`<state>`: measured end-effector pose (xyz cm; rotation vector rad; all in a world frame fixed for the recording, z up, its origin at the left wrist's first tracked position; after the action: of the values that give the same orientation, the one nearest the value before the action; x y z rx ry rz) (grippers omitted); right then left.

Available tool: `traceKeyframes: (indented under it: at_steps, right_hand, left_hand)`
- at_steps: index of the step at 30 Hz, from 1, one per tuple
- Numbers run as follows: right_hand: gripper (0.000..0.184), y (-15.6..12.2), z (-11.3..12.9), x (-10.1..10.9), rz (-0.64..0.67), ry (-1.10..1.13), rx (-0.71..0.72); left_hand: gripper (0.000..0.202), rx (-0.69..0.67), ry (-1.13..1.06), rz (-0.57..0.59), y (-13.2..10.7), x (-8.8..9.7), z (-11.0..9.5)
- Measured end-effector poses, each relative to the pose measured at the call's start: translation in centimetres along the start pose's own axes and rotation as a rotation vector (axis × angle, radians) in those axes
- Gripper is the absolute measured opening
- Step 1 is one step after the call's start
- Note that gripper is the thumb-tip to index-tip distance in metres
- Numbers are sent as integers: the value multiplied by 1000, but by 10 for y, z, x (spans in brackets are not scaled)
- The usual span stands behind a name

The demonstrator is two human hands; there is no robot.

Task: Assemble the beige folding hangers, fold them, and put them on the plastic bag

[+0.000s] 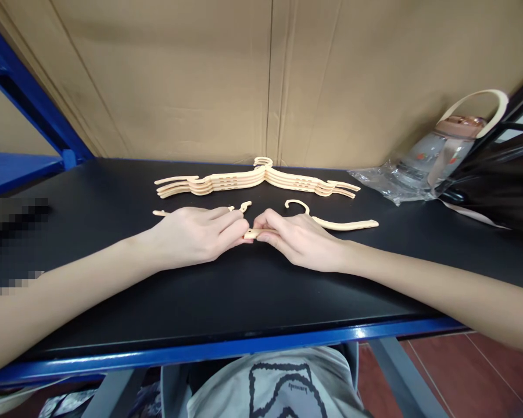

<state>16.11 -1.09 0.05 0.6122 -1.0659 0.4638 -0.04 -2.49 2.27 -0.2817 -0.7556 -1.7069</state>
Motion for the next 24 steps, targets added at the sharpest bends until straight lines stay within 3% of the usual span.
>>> traceKeyframes:
  at_steps: [6,11,20,24]
  right_hand:
    - [16,1,2,0,88,115,-52]
    - [11,2,3,1,128,263,-91]
    - [16,5,2,1,160,490,-94]
    - [17,7,0,1,188,578,-95]
  left_hand:
    - [26,-40,33,31,-2,-2,-3]
    - [26,22,-98,97,-6,-9,-2]
    - [21,57,-159,29,-5,-7,-2]
    - [25,141,-260,120,1,-5,0]
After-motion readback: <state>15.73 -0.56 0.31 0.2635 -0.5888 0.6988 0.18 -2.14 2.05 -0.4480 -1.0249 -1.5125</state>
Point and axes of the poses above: each hand's wrist, its own y-axis towards the middle knuckle, its own x-axis out of the back of the hand, z = x × y, the point moved 4 cm from there along y, towards the middle knuckle, and after that the axes turned 9 degrees about -x, right-handed, at the moved point
